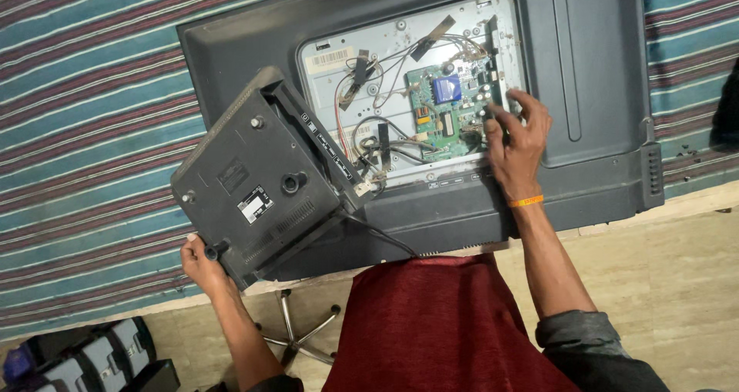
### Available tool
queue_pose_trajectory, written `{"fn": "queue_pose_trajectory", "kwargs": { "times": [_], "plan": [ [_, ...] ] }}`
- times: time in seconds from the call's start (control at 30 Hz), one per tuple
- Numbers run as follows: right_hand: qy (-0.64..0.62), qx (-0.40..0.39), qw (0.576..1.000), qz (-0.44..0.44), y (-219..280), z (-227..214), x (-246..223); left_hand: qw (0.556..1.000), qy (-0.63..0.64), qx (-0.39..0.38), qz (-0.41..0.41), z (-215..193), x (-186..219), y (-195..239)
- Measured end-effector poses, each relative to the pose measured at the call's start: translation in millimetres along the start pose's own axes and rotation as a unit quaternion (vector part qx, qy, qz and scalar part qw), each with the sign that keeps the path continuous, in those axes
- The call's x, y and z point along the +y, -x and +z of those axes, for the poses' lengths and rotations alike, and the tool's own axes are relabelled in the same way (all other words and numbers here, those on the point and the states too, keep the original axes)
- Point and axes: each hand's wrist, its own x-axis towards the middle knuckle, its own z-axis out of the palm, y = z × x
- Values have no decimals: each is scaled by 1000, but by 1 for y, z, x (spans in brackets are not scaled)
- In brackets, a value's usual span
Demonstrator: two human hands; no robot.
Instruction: The person uses a power drill to remove screws from the back cover of a television, then detaches the cover and disconnects internal cables. They proceed to remove the main circuit board from the chassis.
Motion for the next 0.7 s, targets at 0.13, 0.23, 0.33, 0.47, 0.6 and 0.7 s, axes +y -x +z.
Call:
{"fn": "queue_pose_trajectory", "kwargs": {
  "times": [0.13,0.23,0.33,0.47,0.6,0.7],
  "plan": [
    [38,1,999,-37,-3,-3,-3,1000,-13,-1,14,0,-2,-2],
    [29,22,998,-52,-3,-4,-5,1000,-23,6,0,0,0,1],
    [-94,96,990,48,0,-7,-2,1000,-14,5,-6,2,5,1],
    [-206,181,942,192,-2,-8,8,1000,-6,-1,-7,4,8,4],
    [-158,144,966,144,-2,-4,12,999,-37,-3,4,4,10,5],
    [-183,149,962,137,-4,-4,11,999,-45,-4,9,4,11,4]
  ]
}}
